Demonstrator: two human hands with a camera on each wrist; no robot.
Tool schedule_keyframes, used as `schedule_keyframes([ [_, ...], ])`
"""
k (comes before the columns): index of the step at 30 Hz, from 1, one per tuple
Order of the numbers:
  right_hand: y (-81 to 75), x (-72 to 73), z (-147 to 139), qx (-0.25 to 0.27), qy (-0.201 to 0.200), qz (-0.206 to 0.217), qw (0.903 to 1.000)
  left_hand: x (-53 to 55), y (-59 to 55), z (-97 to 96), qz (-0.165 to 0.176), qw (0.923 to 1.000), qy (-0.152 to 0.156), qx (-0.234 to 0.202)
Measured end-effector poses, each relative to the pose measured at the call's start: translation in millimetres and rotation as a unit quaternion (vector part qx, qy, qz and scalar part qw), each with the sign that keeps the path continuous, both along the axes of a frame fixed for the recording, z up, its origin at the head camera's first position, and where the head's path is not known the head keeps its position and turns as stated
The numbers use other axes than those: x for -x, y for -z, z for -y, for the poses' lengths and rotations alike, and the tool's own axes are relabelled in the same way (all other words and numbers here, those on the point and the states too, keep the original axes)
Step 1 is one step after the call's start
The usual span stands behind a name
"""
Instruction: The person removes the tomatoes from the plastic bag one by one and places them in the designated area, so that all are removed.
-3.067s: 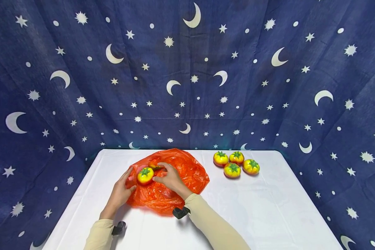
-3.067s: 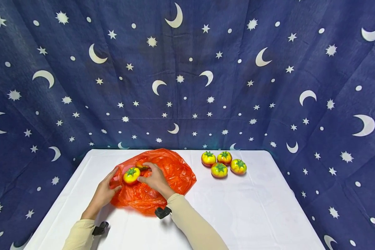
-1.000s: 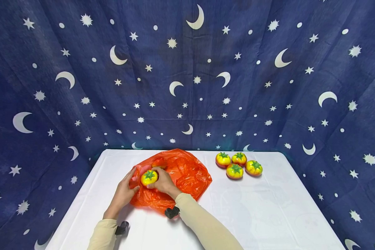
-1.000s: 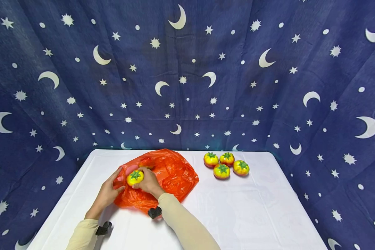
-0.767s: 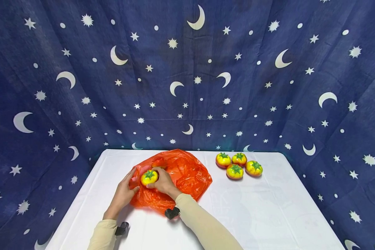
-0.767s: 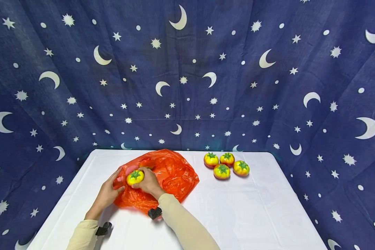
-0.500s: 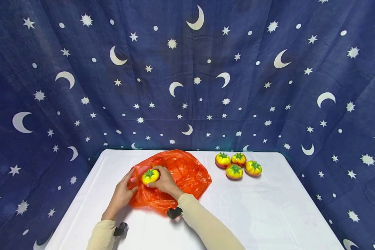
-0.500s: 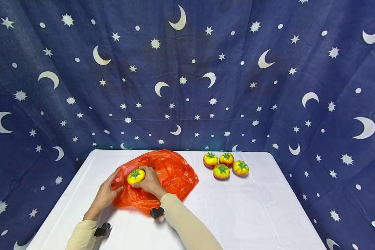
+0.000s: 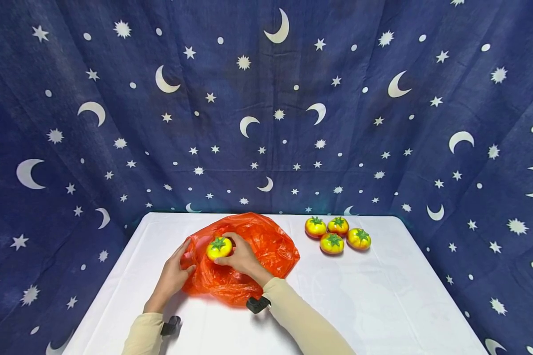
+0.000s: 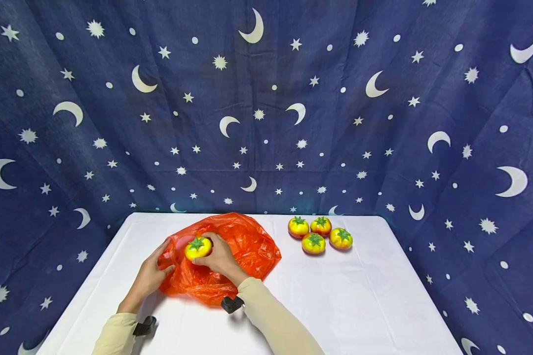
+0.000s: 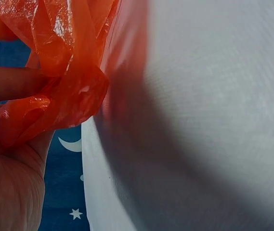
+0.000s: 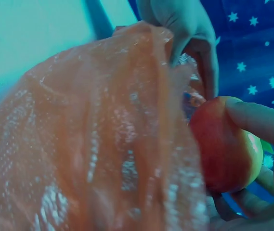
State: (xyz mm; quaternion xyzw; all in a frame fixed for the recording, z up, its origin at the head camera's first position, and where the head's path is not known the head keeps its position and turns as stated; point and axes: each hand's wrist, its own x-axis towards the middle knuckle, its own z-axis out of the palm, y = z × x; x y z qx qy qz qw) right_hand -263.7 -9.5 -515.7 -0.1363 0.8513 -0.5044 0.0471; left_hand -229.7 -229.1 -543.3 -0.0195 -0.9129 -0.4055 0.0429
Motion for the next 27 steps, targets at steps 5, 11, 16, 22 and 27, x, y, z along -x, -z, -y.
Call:
schedule_keyframes([
  [5,-8.6,-4.7,-9,0.015,-0.007,-0.006,0.9998,0.4,-0.2,-0.2,0.001,1.0000,-0.001,-0.002],
  [11,-18.0,-11.8,-21,0.023,-0.006,-0.021,0.9995,-0.8,0.6,1.0,-0.014,0.9999,0.003,0.003],
  [16,-26.9,-14.1,-29,0.037,-0.014,-0.046,0.9982,-2.0,1.8,1.4,-0.023,0.9997,0.002,0.006],
  [22,-35.8,-14.9,-38,0.084,-0.023,-0.060,0.9944,-1.3,1.2,0.4,-0.021,0.9998,0.005,0.001],
  [27,-42.1,-19.8,-47,0.089,-0.017,-0.066,0.9937,-0.3,0.7,0.7,-0.011,0.9999,0.005,0.000],
])
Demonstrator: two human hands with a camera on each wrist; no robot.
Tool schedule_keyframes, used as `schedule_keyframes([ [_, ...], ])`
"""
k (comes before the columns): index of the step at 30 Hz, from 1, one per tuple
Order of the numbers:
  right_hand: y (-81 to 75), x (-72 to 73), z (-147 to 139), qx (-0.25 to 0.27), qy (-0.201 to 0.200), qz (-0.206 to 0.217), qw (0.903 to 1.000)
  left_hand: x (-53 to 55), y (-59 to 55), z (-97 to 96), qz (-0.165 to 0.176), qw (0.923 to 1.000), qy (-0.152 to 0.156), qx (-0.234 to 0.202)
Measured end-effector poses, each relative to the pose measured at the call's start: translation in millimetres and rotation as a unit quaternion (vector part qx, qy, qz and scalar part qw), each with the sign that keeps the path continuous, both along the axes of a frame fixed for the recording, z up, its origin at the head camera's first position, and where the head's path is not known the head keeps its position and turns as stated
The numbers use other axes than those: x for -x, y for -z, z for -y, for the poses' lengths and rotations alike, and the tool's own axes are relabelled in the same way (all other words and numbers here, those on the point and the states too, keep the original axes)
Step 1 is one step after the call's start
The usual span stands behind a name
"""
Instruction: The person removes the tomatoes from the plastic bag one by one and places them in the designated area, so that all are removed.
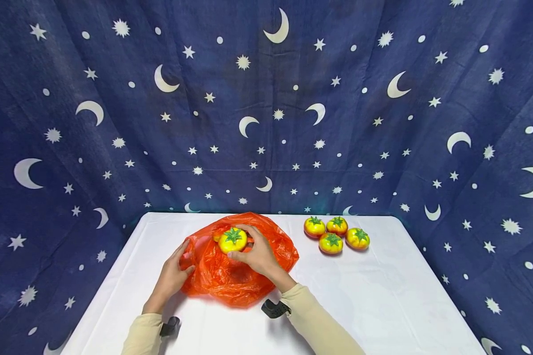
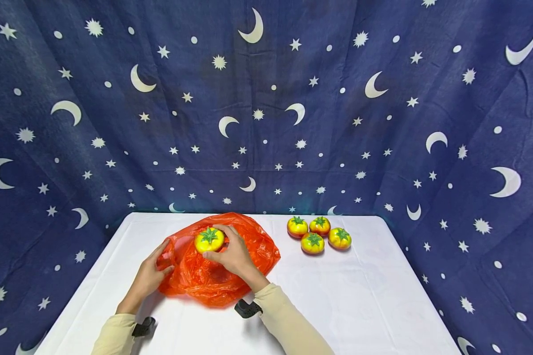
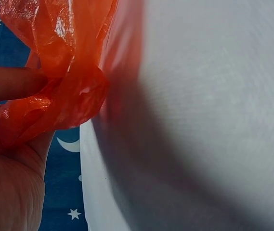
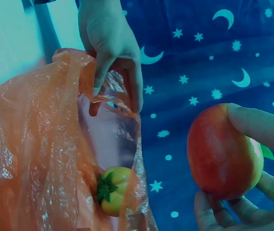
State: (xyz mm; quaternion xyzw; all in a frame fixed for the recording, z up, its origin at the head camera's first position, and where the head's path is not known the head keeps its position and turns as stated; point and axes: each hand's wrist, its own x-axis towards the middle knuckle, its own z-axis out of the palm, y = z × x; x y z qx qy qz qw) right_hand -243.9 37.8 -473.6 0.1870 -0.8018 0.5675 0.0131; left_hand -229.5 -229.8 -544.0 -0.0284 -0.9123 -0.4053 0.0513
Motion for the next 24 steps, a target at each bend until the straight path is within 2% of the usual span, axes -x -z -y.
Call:
schedule_keyframes([
  [8,-6.0,-9.1,-13,-0.001,0.015,-0.004,0.9999,0.1,1.8,0.9,0.002,1.0000,-0.001,-0.003],
  [15,-4.6,-13.9,-32,0.024,0.035,-0.009,0.9991,-0.3,1.0,-1.6,0.022,0.9997,-0.004,-0.001],
  [24,0.0,-17.6,-59,-0.002,0.077,-0.022,0.9968,0.1,1.5,-0.2,0.029,0.9995,-0.010,-0.001],
])
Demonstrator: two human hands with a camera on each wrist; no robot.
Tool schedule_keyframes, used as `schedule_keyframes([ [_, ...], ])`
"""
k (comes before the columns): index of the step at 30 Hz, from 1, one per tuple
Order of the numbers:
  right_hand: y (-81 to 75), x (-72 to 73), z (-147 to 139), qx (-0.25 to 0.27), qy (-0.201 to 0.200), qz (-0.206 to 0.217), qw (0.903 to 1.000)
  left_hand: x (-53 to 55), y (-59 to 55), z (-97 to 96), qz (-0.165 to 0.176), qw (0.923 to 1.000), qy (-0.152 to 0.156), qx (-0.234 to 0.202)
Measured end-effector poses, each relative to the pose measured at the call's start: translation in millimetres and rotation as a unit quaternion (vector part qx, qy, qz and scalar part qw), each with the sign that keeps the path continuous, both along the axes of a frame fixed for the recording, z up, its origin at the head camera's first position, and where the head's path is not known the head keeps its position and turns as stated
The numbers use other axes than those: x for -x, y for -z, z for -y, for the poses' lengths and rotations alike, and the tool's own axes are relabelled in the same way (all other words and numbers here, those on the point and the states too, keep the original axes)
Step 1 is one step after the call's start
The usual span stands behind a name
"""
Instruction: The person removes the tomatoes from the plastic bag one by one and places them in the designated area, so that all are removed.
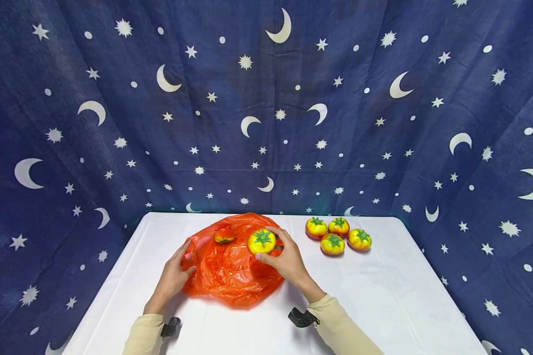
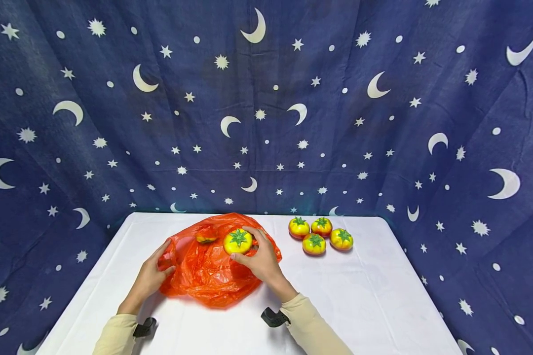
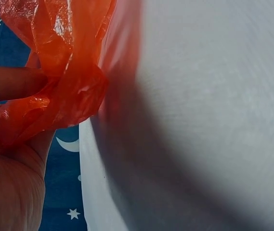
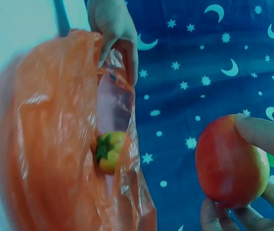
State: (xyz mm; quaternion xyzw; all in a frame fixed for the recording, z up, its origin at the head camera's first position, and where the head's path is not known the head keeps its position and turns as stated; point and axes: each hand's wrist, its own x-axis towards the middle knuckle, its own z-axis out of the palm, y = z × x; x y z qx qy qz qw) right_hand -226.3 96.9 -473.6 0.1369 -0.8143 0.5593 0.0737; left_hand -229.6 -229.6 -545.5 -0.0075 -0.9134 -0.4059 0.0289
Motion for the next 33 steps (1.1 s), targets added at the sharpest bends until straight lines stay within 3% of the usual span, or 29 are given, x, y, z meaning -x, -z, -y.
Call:
schedule_keyframes([
  [33,48.0,-7.0,-81,-0.020,0.070,0.039,0.9966,2.5,-1.5,0.1,-0.029,0.9995,0.012,0.001],
])
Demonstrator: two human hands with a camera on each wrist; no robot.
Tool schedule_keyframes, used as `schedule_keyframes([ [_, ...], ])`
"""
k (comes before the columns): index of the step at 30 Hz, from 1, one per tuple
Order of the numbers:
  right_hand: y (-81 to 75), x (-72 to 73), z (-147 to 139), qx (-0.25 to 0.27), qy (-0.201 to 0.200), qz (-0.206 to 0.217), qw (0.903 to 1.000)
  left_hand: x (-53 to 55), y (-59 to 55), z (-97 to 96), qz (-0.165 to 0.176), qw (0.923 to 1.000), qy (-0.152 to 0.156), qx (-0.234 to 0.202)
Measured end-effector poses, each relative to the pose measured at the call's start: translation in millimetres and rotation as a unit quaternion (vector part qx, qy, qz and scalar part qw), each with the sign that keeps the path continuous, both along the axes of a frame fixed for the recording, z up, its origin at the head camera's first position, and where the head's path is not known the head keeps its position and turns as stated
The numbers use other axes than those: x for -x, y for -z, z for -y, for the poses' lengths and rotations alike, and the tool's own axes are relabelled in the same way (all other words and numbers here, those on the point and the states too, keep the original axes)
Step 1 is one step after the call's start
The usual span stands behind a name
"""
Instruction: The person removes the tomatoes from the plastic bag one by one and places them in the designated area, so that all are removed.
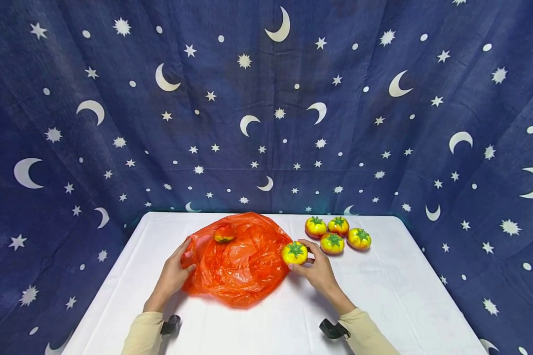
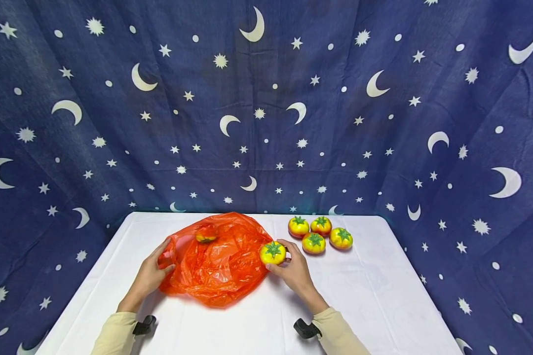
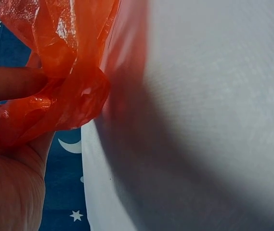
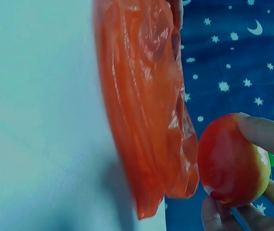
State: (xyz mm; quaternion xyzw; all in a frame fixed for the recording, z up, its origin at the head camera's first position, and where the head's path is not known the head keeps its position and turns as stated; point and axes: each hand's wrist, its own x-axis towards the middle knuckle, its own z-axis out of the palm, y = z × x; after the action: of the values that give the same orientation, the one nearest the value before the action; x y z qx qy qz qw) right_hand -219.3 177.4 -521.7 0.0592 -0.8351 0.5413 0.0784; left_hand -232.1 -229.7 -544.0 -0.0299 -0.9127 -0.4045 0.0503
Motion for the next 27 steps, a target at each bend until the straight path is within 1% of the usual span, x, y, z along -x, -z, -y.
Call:
schedule_keyframes([
  [5,5.5,1.4,-11,-0.002,0.014,0.004,0.9999,0.7,0.5,-1.0,0.005,1.0000,-0.001,0.002],
  [10,9.4,2.4,-21,-0.015,0.031,0.010,0.9994,1.8,1.0,-1.5,0.013,0.9999,-0.004,0.002],
  [16,13.0,2.9,-34,-0.028,0.048,0.028,0.9980,1.8,1.1,-0.8,0.008,1.0000,-0.002,0.003],
  [22,16.8,2.0,-47,-0.036,0.065,0.027,0.9969,1.5,0.0,-0.6,0.010,1.0000,0.000,0.000],
  [27,20.4,-0.2,-57,-0.052,0.076,0.033,0.9952,1.8,-0.8,-0.4,0.009,1.0000,0.000,-0.001],
])
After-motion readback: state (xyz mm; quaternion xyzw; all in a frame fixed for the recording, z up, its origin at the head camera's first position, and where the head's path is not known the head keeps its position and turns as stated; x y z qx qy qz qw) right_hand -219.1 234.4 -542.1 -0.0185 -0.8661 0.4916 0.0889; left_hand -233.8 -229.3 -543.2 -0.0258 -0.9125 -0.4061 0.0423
